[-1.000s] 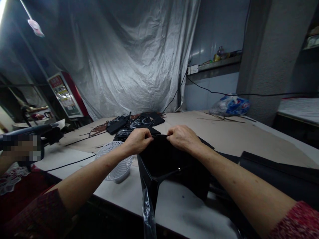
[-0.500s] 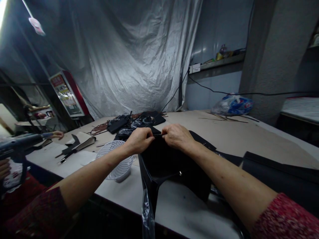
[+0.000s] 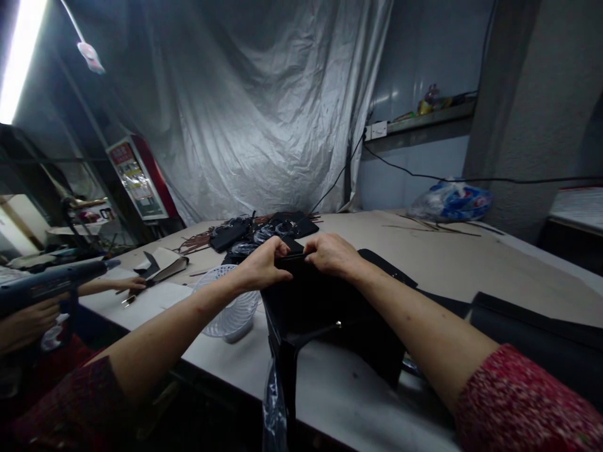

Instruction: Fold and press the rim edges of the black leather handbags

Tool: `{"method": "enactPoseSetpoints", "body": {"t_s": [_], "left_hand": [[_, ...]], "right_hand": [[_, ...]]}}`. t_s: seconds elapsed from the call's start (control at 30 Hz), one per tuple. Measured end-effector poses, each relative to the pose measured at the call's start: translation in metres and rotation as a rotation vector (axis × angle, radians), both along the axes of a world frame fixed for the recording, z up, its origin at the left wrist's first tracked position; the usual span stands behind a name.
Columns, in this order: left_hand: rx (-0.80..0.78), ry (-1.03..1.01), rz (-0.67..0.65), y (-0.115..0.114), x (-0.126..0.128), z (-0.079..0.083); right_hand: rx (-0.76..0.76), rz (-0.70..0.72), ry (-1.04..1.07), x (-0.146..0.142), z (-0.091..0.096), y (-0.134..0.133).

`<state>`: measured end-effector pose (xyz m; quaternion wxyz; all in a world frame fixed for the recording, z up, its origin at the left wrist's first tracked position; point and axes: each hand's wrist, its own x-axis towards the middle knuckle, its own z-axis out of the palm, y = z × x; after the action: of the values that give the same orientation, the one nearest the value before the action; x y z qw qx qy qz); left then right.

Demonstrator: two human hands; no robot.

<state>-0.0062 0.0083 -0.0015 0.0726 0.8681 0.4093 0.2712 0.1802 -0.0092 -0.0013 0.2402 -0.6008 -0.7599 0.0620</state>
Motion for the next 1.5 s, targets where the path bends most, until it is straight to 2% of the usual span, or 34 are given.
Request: {"method": "enactPoseSetpoints", "body": {"t_s": [0.13,0.2,0.43,0.93,1.33,1.5], "left_hand": [[-0.171,-0.058,0.056,0.007,-0.023,-0.005],[-0.187,-0.057,0.069,0.007,-0.029,-0.006],[-0.021,-0.032,0.018,0.001,-0.025,-0.004],[0.059,0.04,0.041,0.004,-0.025,-0.003],[0.099,0.135,0.188,-0.004,-0.015,0.002],[0.081,0.14,0.202,-0.004,-0.013,0.001]], "right_hand": [[-0.027,-0.003,0.022,-0.001,0.001,0.001],[-0.014,-0.003,0.022,-0.001,0.002,0.001],[-0.013,-0.022,0.01,-0.002,0.001,0.003],[-0.005,-0.032,0.0,-0.006,0.005,-0.005],[0.005,-0.072,-0.06,-0.008,0.002,0.0],[0.012,-0.062,-0.091,-0.008,0.002,0.001]]}}
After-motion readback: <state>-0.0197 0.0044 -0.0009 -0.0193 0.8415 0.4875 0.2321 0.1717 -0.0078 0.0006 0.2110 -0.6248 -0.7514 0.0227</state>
